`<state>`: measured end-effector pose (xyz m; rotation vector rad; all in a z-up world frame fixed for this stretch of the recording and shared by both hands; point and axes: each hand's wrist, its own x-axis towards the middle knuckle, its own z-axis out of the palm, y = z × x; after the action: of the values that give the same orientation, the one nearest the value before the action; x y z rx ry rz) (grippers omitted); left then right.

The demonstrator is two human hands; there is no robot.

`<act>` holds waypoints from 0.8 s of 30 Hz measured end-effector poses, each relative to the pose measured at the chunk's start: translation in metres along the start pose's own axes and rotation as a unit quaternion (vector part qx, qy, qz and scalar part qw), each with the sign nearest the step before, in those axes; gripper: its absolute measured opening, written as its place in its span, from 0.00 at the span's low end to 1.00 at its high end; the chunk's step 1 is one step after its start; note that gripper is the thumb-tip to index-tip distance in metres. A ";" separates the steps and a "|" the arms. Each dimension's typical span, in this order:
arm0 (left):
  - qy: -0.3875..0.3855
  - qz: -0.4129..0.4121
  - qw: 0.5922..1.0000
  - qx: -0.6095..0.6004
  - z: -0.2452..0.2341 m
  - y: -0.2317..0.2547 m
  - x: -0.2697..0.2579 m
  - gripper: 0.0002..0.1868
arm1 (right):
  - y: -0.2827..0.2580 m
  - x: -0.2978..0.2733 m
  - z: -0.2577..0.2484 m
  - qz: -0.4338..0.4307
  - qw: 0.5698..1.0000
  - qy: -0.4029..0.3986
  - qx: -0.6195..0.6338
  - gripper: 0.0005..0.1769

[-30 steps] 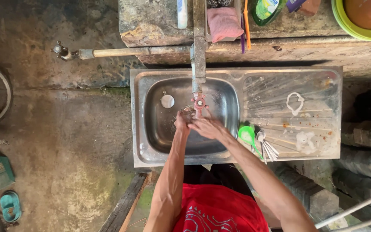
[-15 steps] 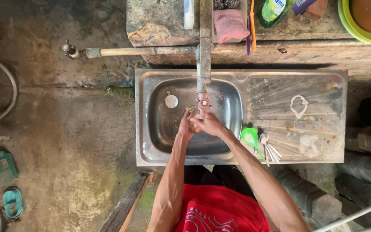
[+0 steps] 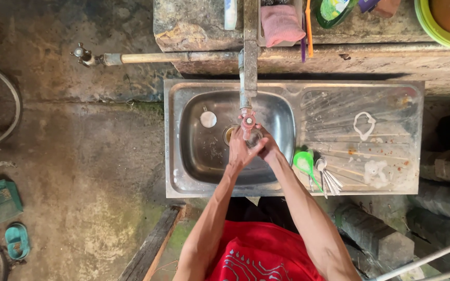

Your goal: Washing various dishes and utensils at an outdoor sink.

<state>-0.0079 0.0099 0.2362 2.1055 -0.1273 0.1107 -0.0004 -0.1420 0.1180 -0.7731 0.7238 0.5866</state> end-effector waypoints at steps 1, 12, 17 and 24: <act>0.000 -0.001 1.000 0.000 -0.003 0.001 0.000 0.32 | -0.012 -0.023 0.029 0.001 1.000 0.001 0.000 0.25; 0.194 -0.194 0.954 -0.118 0.015 -0.038 0.008 0.22 | -0.010 -0.050 0.073 -0.012 0.993 0.031 -0.110 0.19; 0.159 -0.409 0.852 -0.286 0.050 -0.124 0.008 0.22 | -0.011 -0.064 0.080 -0.108 0.836 -0.106 -0.528 0.25; 0.038 -0.533 0.702 -0.471 0.074 -0.164 -0.012 0.22 | -0.002 -0.042 0.080 -0.412 0.391 -0.069 -0.820 0.14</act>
<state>0.0048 0.0304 0.0580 0.8716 0.9145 -0.4802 0.0034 -0.0891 0.1909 -2.6773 -0.8552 0.2089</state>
